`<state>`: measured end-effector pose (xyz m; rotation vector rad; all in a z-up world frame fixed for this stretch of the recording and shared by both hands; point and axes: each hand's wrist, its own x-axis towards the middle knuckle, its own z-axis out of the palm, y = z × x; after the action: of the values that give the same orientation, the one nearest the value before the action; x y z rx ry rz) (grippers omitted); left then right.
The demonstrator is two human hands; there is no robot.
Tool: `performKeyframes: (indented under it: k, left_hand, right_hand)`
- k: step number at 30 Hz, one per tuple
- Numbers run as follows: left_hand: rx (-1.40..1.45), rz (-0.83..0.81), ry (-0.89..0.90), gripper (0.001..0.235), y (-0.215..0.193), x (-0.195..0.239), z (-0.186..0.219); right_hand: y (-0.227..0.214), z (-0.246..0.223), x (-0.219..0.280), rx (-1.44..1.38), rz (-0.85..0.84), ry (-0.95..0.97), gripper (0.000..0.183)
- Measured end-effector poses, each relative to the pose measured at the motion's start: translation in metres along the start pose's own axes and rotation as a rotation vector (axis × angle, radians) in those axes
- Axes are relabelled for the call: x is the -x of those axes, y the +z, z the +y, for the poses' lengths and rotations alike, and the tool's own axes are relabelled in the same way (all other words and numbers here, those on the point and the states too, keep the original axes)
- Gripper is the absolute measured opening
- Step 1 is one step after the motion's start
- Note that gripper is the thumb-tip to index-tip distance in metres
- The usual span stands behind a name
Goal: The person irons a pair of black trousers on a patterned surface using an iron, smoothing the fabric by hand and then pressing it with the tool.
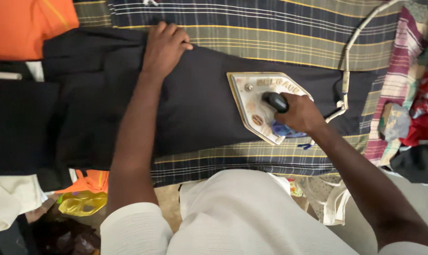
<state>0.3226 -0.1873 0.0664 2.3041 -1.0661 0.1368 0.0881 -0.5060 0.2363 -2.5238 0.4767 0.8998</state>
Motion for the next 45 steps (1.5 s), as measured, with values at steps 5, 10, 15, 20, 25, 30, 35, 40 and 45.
performKeyframes:
  k: [5,10,15,20,25,30,35,40,45]
  left_hand:
    - [-0.092,0.004,-0.028,0.031,-0.007,0.013,0.045]
    - [0.061,-0.115,-0.22,0.052,0.013,0.067,0.153]
    - [-0.061,-0.252,-0.39,0.076,0.036,0.087,0.202]
    - [-0.129,-0.269,-0.393,0.075,0.037,0.091,0.203]
    - [-0.155,-0.256,-0.399,0.073,0.035,0.089,0.209]
    - [-0.161,-0.253,-0.406,0.07,0.036,0.09,0.213]
    - [-0.176,-0.261,-0.426,0.069,0.037,0.085,0.215]
    - [-0.182,-0.271,-0.433,0.068,0.037,0.081,0.217]
    - [-0.179,-0.265,-0.433,0.068,0.037,0.08,0.218]
  right_hand:
    - [-0.002,0.061,0.017,-0.033,-0.024,0.117,0.047]
    - [-0.022,0.103,0.006,-0.078,0.091,0.075,0.051]
    - [-0.051,0.116,-0.014,-0.083,0.039,0.099,0.049]
    - [-0.057,0.132,-0.02,0.028,0.076,-0.15,0.048]
    - [-0.051,0.19,-0.001,0.011,0.046,-0.116,0.052]
    - [-0.058,0.276,0.036,-0.095,0.057,0.121,0.047]
    - [-0.065,0.334,0.056,-0.412,0.193,0.279,0.032]
    - [-0.065,0.352,0.053,-0.658,0.236,0.316,0.017]
    - [-0.084,0.338,0.055,-0.959,0.107,0.215,0.023]
